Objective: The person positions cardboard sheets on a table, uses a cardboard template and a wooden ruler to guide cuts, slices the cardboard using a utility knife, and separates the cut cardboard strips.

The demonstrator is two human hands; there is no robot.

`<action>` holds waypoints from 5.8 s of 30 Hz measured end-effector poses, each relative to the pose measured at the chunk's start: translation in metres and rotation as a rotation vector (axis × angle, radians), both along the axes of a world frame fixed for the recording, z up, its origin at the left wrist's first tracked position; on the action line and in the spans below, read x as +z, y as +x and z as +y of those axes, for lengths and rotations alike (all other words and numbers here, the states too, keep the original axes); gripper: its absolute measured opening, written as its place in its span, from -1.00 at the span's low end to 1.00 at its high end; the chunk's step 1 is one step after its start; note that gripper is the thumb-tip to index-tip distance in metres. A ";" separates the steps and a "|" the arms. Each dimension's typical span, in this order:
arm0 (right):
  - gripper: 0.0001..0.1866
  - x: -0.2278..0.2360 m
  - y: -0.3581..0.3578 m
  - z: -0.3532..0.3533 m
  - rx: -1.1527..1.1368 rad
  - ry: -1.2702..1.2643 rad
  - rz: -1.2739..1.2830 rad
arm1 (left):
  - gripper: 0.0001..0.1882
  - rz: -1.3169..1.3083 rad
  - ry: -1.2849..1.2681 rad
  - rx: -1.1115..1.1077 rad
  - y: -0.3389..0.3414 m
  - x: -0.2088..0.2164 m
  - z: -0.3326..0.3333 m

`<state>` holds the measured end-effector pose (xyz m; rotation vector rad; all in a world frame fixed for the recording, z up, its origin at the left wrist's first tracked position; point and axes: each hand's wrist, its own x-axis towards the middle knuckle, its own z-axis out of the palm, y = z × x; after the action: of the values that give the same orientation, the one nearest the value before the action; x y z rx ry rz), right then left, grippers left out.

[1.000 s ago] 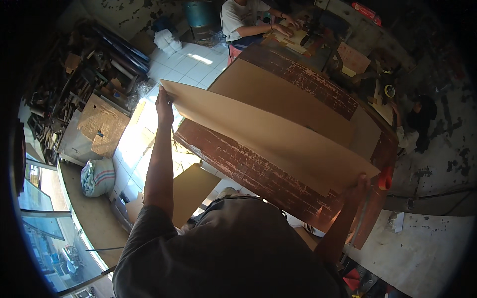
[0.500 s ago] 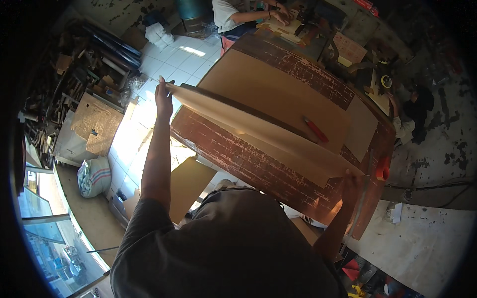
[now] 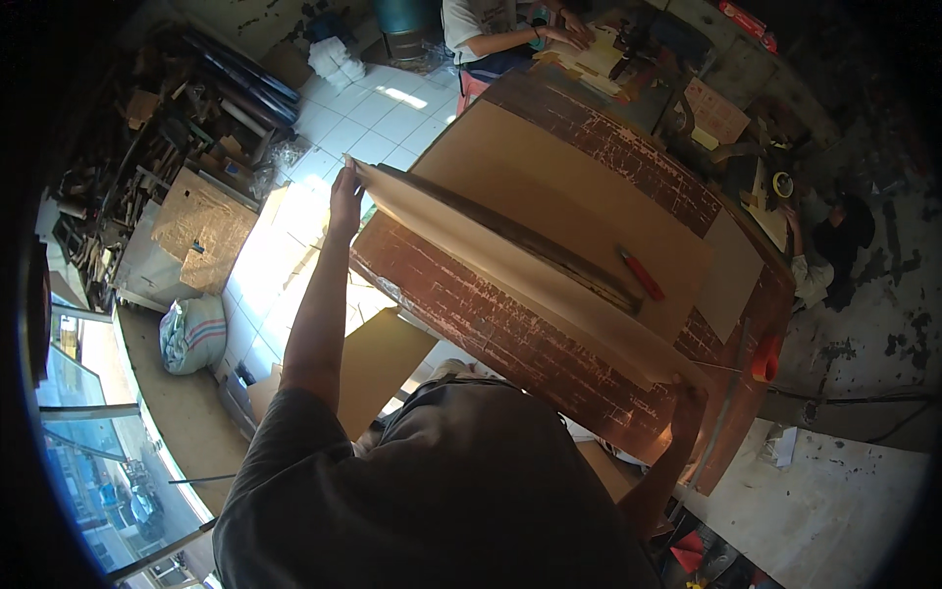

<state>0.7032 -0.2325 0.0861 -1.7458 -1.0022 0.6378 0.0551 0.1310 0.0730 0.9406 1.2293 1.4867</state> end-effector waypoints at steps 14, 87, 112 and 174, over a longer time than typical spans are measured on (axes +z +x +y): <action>-0.77 -0.080 0.004 0.002 -0.003 -0.235 -0.366 | -0.42 0.499 0.005 0.028 -0.010 -0.097 -0.020; -0.61 -0.100 -0.042 -0.042 -0.221 -0.320 -0.754 | -0.20 0.554 -0.175 0.000 -0.005 -0.095 -0.034; -0.74 -0.113 -0.052 -0.041 -0.347 -0.090 -0.353 | -0.25 0.491 -0.146 0.008 0.000 -0.103 -0.038; -0.55 -0.099 -0.042 -0.030 -0.282 -0.116 -0.203 | 0.48 1.193 -0.376 0.058 0.045 -0.091 -0.042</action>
<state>0.6616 -0.2621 -0.0131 -2.0388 -0.8452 0.3498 0.0996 0.0890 -0.0185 1.5855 2.2661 0.5795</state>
